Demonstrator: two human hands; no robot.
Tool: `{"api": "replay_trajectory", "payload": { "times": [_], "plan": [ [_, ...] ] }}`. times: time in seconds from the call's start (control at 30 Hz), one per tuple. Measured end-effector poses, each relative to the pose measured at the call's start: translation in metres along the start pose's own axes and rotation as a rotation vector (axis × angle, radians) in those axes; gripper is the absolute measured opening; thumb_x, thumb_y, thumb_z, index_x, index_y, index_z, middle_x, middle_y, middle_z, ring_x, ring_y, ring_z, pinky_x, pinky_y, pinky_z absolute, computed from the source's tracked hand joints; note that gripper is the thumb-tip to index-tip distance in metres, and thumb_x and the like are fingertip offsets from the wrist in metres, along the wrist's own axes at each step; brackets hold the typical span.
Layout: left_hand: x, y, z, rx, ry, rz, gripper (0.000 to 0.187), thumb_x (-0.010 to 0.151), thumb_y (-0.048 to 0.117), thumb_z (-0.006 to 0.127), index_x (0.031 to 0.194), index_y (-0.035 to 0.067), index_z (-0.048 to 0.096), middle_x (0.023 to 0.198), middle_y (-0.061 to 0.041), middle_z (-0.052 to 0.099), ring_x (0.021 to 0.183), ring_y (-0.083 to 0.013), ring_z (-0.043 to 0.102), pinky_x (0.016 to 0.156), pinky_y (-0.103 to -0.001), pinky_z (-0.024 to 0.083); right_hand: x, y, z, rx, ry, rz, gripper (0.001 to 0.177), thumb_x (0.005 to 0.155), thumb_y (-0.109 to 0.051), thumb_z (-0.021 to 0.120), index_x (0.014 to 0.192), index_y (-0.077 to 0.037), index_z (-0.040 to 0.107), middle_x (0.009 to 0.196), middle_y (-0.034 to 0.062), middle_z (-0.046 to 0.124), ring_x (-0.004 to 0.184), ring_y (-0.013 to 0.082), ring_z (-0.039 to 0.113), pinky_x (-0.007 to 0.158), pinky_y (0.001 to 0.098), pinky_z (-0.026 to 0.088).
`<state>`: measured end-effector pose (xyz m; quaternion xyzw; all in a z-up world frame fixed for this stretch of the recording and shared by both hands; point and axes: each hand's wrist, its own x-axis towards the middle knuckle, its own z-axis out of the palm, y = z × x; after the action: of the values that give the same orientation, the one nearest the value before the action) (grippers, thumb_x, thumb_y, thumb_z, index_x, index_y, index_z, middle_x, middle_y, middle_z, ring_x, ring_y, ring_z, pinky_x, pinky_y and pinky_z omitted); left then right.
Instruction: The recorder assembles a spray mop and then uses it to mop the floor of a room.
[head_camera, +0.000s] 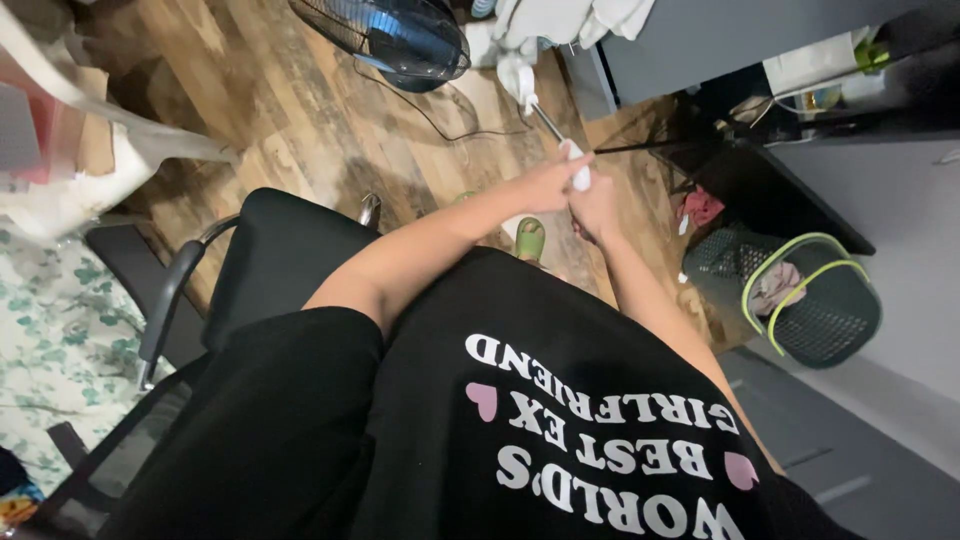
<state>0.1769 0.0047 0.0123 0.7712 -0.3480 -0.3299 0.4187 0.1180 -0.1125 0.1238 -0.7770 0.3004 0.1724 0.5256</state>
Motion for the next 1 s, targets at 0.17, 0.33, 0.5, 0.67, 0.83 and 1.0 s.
{"api": "replay_trajectory", "payload": {
  "times": [0.17, 0.33, 0.5, 0.67, 0.83, 1.0],
  "plan": [
    [-0.003, -0.021, -0.006, -0.036, 0.022, -0.022, 0.087, 0.080, 0.004, 0.063, 0.160, 0.010, 0.031, 0.158, -0.040, 0.024, 0.140, -0.0492, 0.044, 0.116, -0.044, 0.041, 0.050, 0.031, 0.017, 0.011, -0.114, -0.019, 0.008, 0.087, -0.006, 0.061, 0.091, 0.001, 0.060, 0.053, 0.0086, 0.057, 0.036, 0.0189, 0.055, 0.032, 0.0373, 0.043],
    [-0.014, -0.016, -0.007, -0.032, -0.027, 0.004, 0.089, 0.078, 0.001, 0.064, 0.160, 0.011, 0.030, 0.159, -0.032, 0.030, 0.141, -0.0468, 0.042, 0.116, -0.044, 0.039, 0.090, 0.074, 0.018, -0.019, -0.076, -0.101, 0.010, 0.089, -0.007, 0.061, 0.092, 0.002, 0.065, 0.057, 0.0094, 0.060, 0.040, 0.0181, 0.057, 0.036, 0.0374, 0.045],
    [-0.030, 0.033, -0.022, -0.140, -0.160, -0.035, 0.095, 0.076, -0.004, 0.060, 0.160, 0.014, 0.019, 0.163, -0.023, 0.029, 0.143, -0.0403, 0.041, 0.108, -0.042, 0.045, 0.054, 0.060, 0.009, -0.144, 0.067, -0.010, 0.017, 0.089, -0.012, 0.061, 0.089, 0.002, 0.070, 0.060, 0.0136, 0.063, 0.044, 0.0227, 0.062, 0.039, 0.0412, 0.048],
    [-0.030, 0.035, 0.001, -0.122, -0.293, 0.058, 0.107, 0.075, -0.008, 0.057, 0.168, 0.020, 0.014, 0.151, -0.025, 0.051, 0.133, -0.0384, 0.055, 0.108, -0.041, 0.047, 0.025, 0.112, 0.006, -0.383, 0.139, -0.068, 0.031, 0.087, -0.027, 0.070, 0.086, 0.004, 0.071, 0.066, 0.0204, 0.068, 0.056, 0.0289, 0.070, 0.058, 0.0458, 0.056],
    [-0.041, 0.042, 0.036, -0.235, -0.441, 0.143, 0.106, 0.072, -0.005, 0.062, 0.165, 0.022, 0.018, 0.144, -0.023, 0.059, 0.125, -0.0347, 0.063, 0.100, -0.038, 0.051, -0.063, 0.079, -0.017, -0.407, 0.090, 0.029, 0.035, 0.087, -0.030, 0.069, 0.088, 0.005, 0.072, 0.074, 0.0266, 0.070, 0.071, 0.0406, 0.073, 0.068, 0.0491, 0.057],
    [-0.040, 0.045, 0.046, -0.399, -0.543, 0.349, 0.103, 0.074, -0.007, 0.063, 0.164, 0.018, 0.021, 0.145, -0.023, 0.059, 0.130, -0.0340, 0.059, 0.105, -0.039, 0.048, -0.078, 0.118, -0.024, -0.401, 0.082, 0.018, 0.031, 0.077, -0.019, 0.069, 0.097, 0.004, 0.070, 0.077, 0.0268, 0.070, 0.076, 0.0405, 0.072, 0.068, 0.0509, 0.057]
  ]
}}
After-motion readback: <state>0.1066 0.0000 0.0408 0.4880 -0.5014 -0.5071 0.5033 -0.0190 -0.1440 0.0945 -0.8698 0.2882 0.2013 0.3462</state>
